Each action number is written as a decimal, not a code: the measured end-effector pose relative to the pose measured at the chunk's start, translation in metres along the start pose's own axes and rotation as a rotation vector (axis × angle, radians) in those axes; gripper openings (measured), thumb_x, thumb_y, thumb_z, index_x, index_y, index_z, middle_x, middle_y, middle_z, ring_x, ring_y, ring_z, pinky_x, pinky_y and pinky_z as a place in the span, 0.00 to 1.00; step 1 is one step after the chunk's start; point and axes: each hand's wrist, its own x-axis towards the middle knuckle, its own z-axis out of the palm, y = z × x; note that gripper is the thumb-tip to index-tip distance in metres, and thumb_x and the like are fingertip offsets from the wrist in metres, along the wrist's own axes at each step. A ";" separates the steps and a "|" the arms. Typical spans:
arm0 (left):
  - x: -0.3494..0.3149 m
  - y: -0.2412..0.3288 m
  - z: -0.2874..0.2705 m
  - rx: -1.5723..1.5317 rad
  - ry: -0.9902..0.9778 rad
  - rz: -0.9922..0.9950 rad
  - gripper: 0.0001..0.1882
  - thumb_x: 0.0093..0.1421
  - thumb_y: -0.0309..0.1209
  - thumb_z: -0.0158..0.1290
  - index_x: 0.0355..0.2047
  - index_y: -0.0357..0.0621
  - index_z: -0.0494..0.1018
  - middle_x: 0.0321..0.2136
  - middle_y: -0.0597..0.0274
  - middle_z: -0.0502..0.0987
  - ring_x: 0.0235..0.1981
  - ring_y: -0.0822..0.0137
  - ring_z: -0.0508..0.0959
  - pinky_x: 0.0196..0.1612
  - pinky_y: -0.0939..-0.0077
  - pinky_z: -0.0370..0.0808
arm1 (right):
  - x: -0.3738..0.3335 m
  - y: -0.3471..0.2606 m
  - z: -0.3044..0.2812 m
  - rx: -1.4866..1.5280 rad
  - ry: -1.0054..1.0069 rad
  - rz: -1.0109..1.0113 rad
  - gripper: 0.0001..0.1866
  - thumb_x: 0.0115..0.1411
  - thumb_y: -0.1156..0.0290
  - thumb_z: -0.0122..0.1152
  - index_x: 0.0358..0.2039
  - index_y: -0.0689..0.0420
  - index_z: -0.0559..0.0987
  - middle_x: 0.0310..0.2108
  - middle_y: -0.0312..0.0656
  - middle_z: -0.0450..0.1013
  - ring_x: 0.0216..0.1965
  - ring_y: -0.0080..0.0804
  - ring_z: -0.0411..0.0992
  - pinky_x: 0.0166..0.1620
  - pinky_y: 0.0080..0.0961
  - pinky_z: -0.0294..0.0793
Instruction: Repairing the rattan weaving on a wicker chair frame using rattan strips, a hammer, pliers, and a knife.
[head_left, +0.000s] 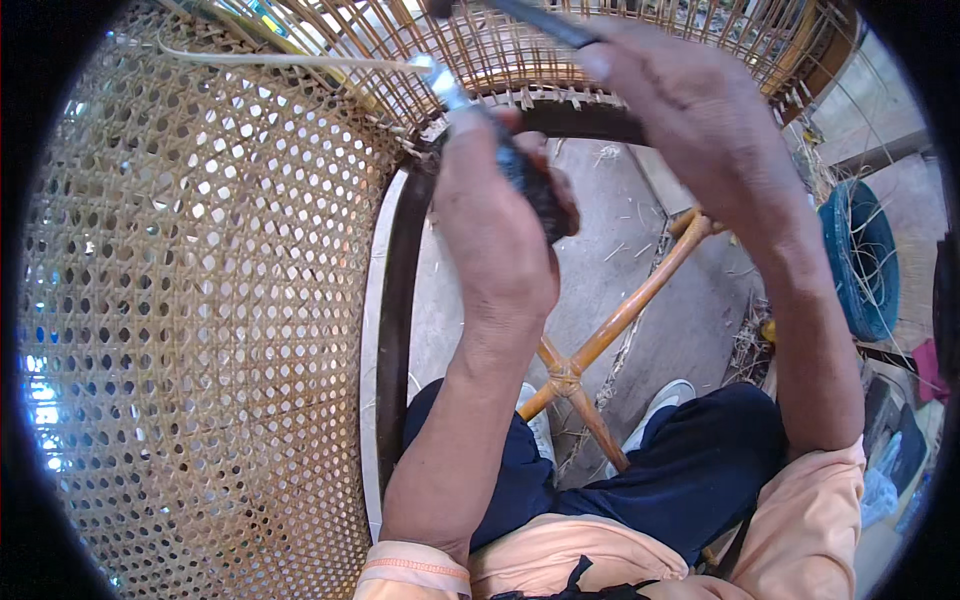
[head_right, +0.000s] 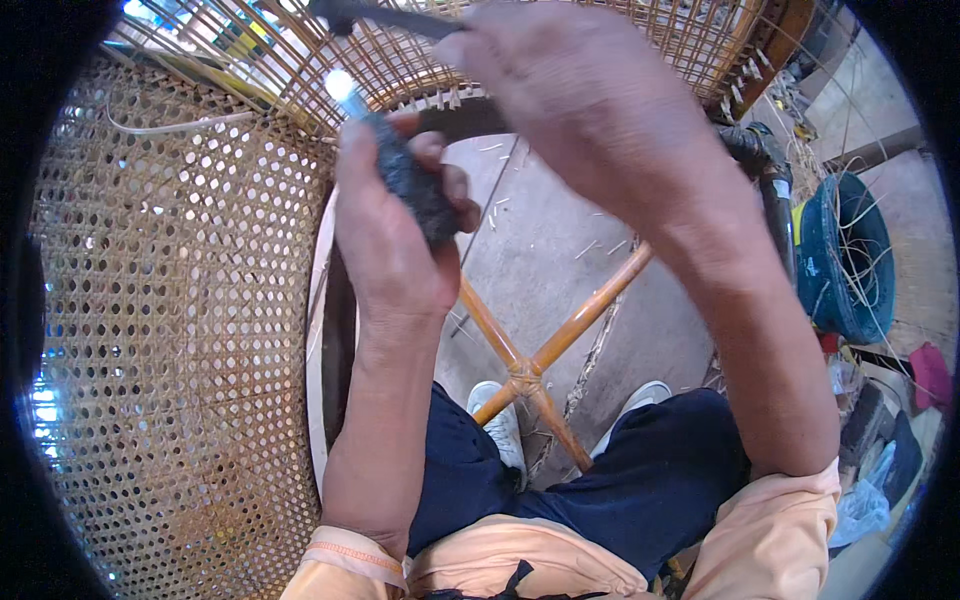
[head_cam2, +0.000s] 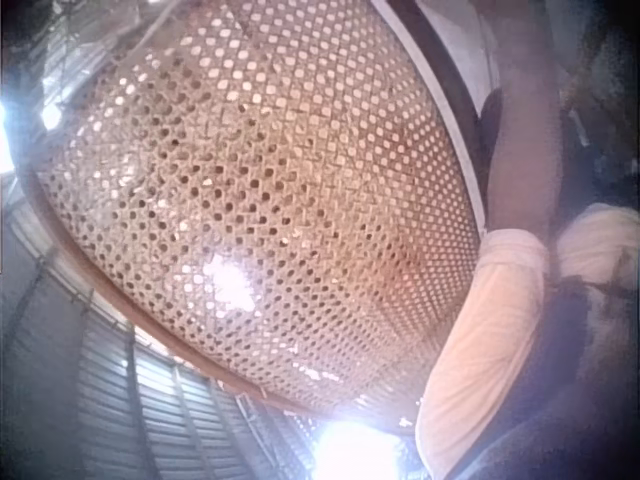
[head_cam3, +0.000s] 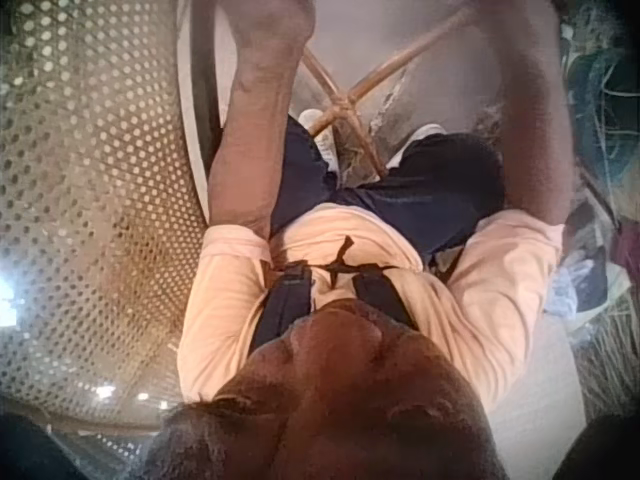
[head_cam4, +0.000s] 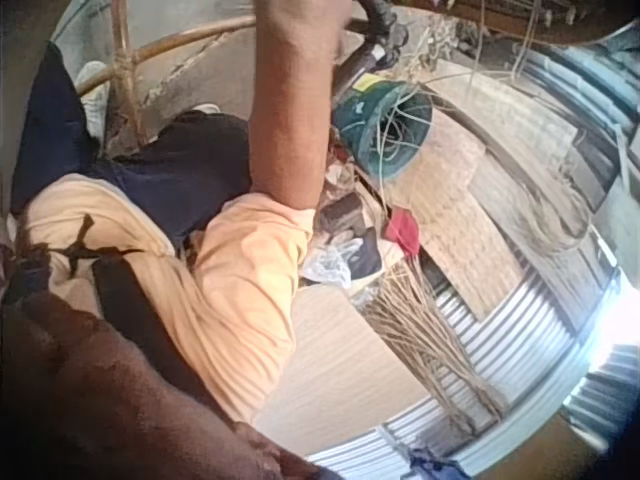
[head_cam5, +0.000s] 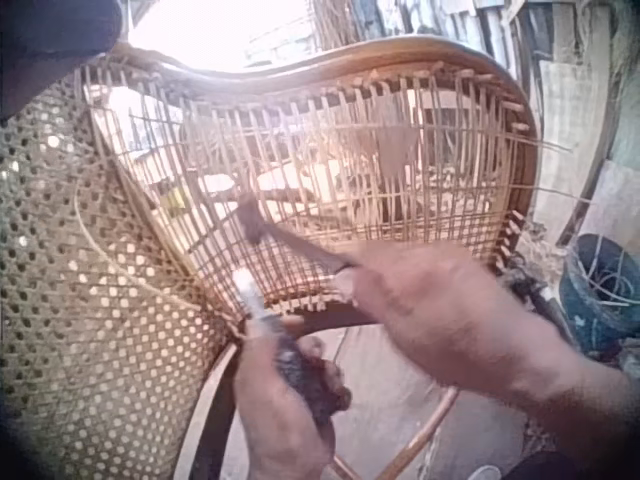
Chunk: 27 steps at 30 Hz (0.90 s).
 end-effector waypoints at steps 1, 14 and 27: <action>0.000 -0.002 0.002 0.056 -0.065 -0.004 0.18 0.64 0.47 0.40 0.40 0.45 0.64 0.23 0.68 0.68 0.17 0.72 0.68 0.18 0.75 0.63 | 0.000 0.005 -0.002 0.065 0.077 0.009 0.18 0.65 0.59 0.49 0.47 0.59 0.75 0.29 0.42 0.74 0.28 0.27 0.70 0.35 0.24 0.70; 0.029 0.001 0.015 0.021 -0.241 -0.061 0.15 0.64 0.41 0.42 0.36 0.41 0.66 0.21 0.64 0.70 0.17 0.71 0.70 0.18 0.75 0.65 | 0.005 -0.010 -0.053 0.030 -0.127 0.398 0.19 0.63 0.59 0.53 0.48 0.59 0.75 0.30 0.36 0.73 0.30 0.20 0.68 0.35 0.17 0.69; 0.018 0.016 0.014 -0.130 -0.311 -0.169 0.12 0.64 0.40 0.38 0.34 0.46 0.64 0.20 0.69 0.68 0.18 0.73 0.67 0.19 0.75 0.62 | 0.022 -0.019 -0.049 -0.004 -0.126 0.411 0.18 0.64 0.60 0.52 0.49 0.58 0.76 0.27 0.33 0.72 0.28 0.21 0.67 0.35 0.19 0.68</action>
